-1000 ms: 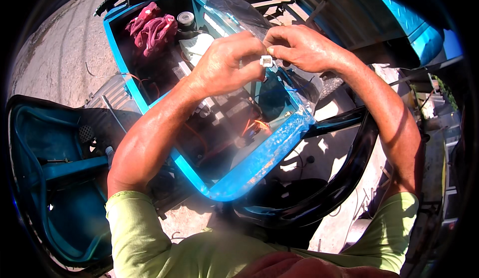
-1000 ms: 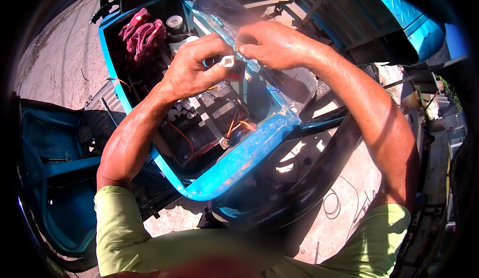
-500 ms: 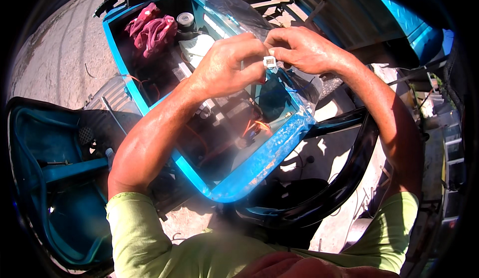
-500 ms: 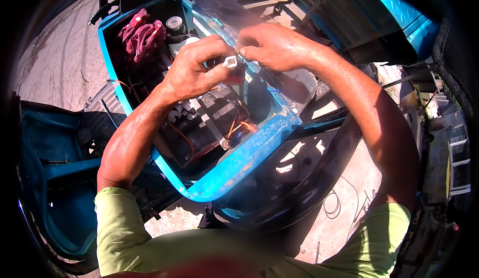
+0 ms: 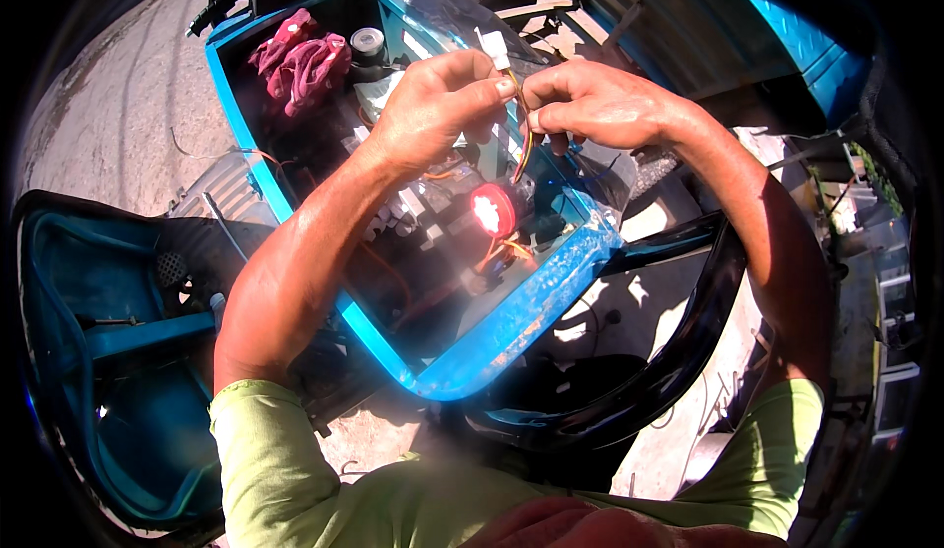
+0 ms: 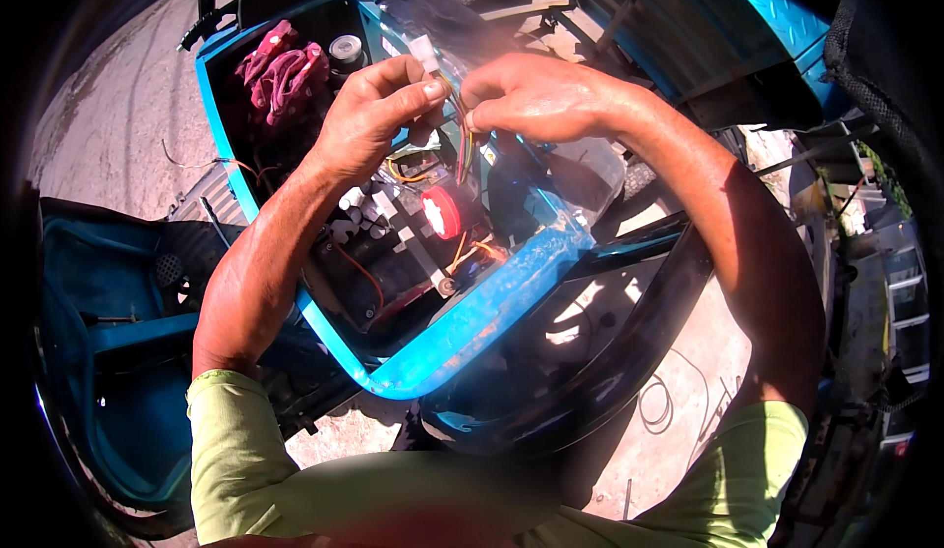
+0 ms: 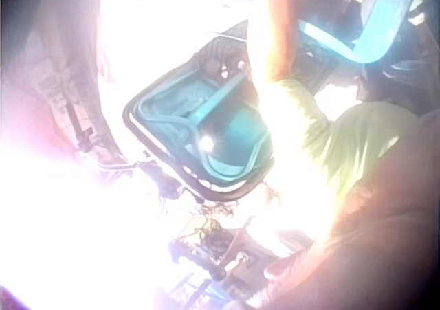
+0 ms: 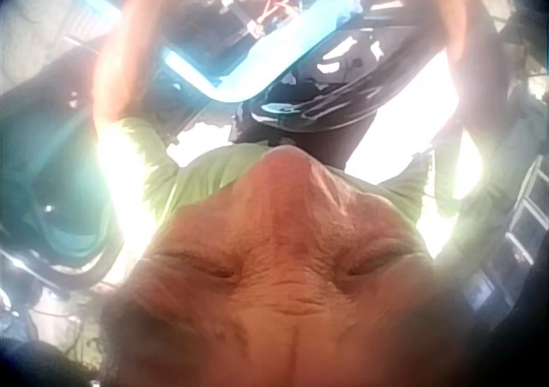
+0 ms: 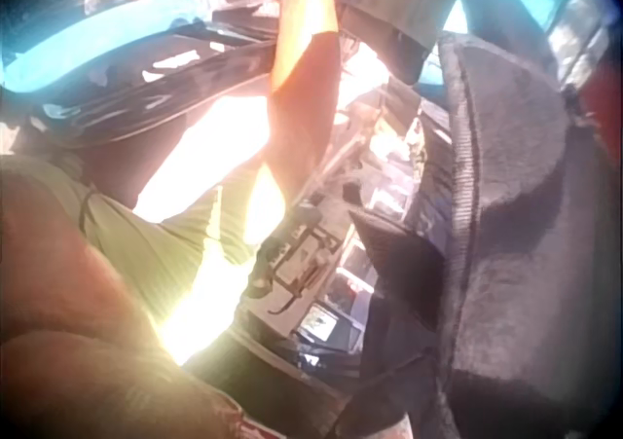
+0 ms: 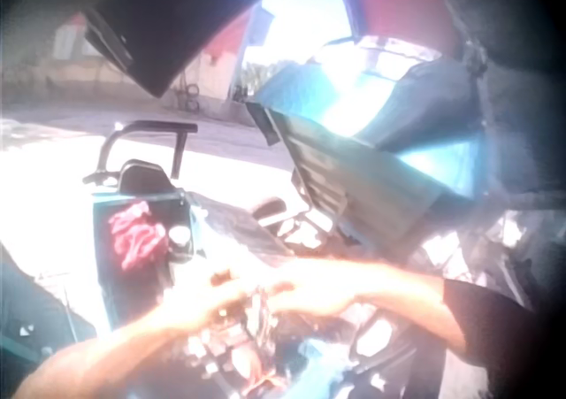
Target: The person manipulates wires and electrical connectors inside the battery compartment of a small vehicle.
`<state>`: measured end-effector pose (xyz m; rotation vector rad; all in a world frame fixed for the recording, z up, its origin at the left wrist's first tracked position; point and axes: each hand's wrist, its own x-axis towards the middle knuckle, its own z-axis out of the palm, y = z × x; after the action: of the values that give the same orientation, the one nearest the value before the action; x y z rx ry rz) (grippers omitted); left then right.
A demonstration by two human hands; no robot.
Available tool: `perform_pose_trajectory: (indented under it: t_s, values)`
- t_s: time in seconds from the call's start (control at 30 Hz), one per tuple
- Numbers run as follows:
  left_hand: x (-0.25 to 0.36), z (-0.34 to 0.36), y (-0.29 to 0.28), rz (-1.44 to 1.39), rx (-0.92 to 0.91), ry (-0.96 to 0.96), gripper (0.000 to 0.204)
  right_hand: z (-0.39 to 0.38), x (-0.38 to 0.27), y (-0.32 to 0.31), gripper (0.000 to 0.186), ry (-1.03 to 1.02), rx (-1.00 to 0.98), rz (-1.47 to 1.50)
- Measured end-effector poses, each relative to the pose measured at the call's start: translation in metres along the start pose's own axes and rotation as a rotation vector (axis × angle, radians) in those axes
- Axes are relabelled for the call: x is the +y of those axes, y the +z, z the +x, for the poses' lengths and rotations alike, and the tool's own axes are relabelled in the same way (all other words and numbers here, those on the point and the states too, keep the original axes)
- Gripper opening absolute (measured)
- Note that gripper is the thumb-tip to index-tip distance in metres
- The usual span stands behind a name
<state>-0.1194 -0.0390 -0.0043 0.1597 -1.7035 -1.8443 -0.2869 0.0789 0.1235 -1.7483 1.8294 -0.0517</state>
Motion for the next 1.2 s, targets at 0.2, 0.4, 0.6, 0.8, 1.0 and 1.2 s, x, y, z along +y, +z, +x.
perform_pose_trajectory:
  t_s: [0.2, 0.4, 0.6, 0.8, 1.0, 1.2]
  values:
    - [0.002, 0.003, 0.001, -0.158, -0.062, -0.124, 0.029, 0.0, 0.006, -0.003, 0.026, -0.048, 0.133, 0.103]
    - [0.005, -0.001, 0.003, -0.005, -0.109, -0.199, 0.026, 0.003, 0.002, 0.003, 0.035, -0.15, 0.365, 0.123]
    - [0.004, -0.002, 0.006, -0.08, -0.05, -0.075, 0.024, 0.005, 0.011, -0.002, 0.033, -0.074, 0.31, 0.483]
    - [0.004, -0.003, 0.009, -0.112, -0.043, -0.077, 0.022, 0.003, 0.014, -0.001, 0.027, -0.059, 0.222, 0.612]
    - [0.002, -0.002, 0.001, -0.09, -0.056, -0.186, 0.034, 0.002, 0.001, 0.0, 0.032, -0.136, 0.289, 0.399]
    - [0.01, -0.005, 0.005, -0.111, -0.034, -0.087, 0.034, 0.002, 0.009, -0.001, 0.031, -0.114, 0.3, 0.557]
